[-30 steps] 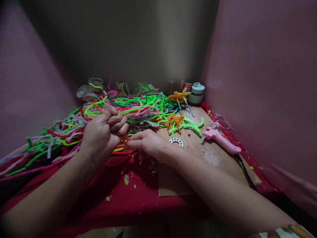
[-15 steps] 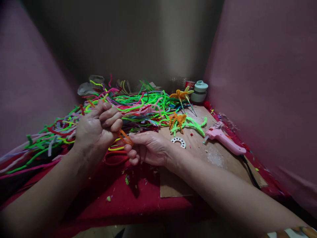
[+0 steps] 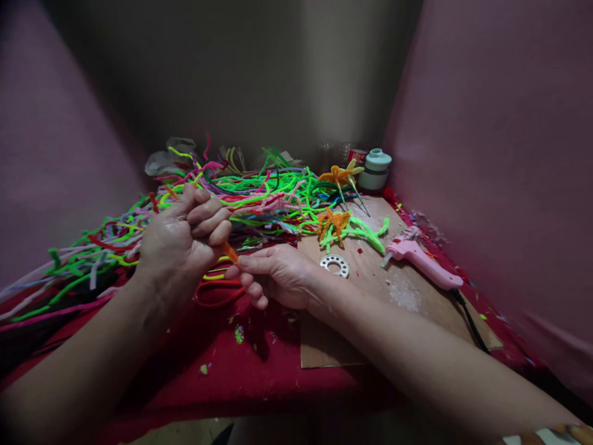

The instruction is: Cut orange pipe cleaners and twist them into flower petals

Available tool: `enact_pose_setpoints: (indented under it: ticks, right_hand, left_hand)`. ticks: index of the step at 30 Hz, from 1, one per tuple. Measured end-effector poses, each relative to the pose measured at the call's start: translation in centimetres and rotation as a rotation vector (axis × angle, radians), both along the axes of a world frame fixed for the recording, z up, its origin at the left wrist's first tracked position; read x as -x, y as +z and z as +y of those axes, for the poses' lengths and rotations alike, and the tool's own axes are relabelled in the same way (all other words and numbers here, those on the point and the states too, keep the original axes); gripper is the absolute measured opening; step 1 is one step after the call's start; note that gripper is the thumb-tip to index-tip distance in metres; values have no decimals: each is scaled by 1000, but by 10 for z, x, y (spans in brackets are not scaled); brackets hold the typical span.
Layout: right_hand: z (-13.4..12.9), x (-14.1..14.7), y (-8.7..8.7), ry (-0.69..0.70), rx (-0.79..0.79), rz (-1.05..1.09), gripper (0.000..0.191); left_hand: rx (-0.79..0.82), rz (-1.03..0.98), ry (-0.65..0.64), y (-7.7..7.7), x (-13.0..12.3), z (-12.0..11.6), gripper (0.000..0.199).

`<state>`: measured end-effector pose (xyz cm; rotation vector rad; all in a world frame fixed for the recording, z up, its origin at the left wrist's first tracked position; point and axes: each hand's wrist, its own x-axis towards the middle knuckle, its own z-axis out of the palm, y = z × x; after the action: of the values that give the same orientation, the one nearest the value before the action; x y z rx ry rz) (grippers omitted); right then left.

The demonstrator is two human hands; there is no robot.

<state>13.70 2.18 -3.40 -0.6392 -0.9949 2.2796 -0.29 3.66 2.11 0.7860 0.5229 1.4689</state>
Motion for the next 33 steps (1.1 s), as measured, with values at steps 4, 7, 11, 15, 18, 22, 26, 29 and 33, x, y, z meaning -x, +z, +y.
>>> enact_pose_setpoints:
  ticks: [4,7,11,15,18,22,26,29,33]
  right_hand:
    - [0,0,0,-44,-35,-67,17]
    - [2,-3,3,-161,-82,-68,18]
    - [5,-9,6,-298,-136,-58,18]
    - [9,-14,6,-268,-125,6,18]
    - [10,-16,8,-186,-76,41,21]
    - [9,-17,10,-122,33,56,20]
    - [8,-14,9,-131,56,71,20]
    - [9,-14,7,-131,55,76,22]
    - [11,-16,4,-132,67,141,20]
  left_hand:
    - [-15,19,20,4,-3,-4,34]
    - [-71,50,28,3,-4,-4,19]
    - [-31,401,-122,-12,-2,-2,10]
    - [-92,665,-227,-22,2,0,13]
    - [-65,625,-184,-21,4,1,13]
    - [-36,583,-213,-18,5,3,11]
    - [-74,629,-243,-21,6,3,12]
    - [-115,688,-276,-24,7,3,15]
    - [-101,647,-288,-23,6,1,13]
